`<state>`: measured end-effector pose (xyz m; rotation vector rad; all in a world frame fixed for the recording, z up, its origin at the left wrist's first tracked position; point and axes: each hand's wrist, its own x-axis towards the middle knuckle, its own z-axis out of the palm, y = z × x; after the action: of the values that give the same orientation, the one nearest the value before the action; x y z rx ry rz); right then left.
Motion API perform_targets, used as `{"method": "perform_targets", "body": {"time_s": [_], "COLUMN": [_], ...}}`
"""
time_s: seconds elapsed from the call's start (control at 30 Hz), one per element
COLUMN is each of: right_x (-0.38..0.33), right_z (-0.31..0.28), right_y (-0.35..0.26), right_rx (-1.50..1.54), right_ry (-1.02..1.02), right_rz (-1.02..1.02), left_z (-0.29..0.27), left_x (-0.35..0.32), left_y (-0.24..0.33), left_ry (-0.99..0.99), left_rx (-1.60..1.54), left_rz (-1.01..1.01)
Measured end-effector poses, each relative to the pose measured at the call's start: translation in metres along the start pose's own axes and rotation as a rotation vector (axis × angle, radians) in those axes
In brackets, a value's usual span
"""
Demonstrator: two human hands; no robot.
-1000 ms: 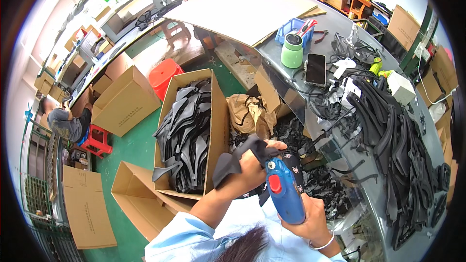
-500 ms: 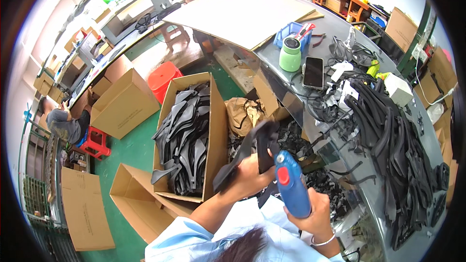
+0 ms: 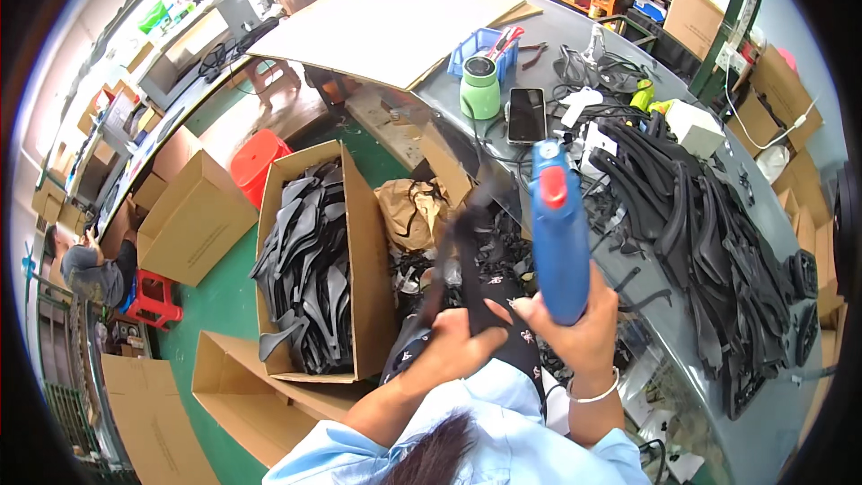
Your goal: The person uses a hot glue gun to apply adhesive to the edges of black plastic components. They pick up individual parts from a pile on a table, apply glue, and place them into a cardboard box. The task is performed repeatedly in a workshop setting.
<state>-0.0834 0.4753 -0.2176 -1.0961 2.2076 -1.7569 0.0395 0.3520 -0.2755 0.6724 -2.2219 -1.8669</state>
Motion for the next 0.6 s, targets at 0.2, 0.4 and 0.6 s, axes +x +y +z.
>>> {"method": "perform_targets", "body": {"time_s": [0.2,0.4,0.6], "right_x": [-0.010,0.001,0.010], "right_z": [-0.022,0.012,0.012], "right_y": [0.024,0.004,-0.001], "right_rx": [0.069,0.259,0.167], "right_ry": [-0.026,-0.057,-0.040], "right_rz": [0.174,0.136,0.083], "left_z": [-0.037,0.021,0.030], "left_x": [0.001,-0.011,-0.015], "left_y": [-0.008,-0.014,-0.007], "left_ry": [0.180,-0.046,-0.117], "left_rx": [-0.212,0.095,0.118], "left_rz": [-0.098,0.115,0.100]}}
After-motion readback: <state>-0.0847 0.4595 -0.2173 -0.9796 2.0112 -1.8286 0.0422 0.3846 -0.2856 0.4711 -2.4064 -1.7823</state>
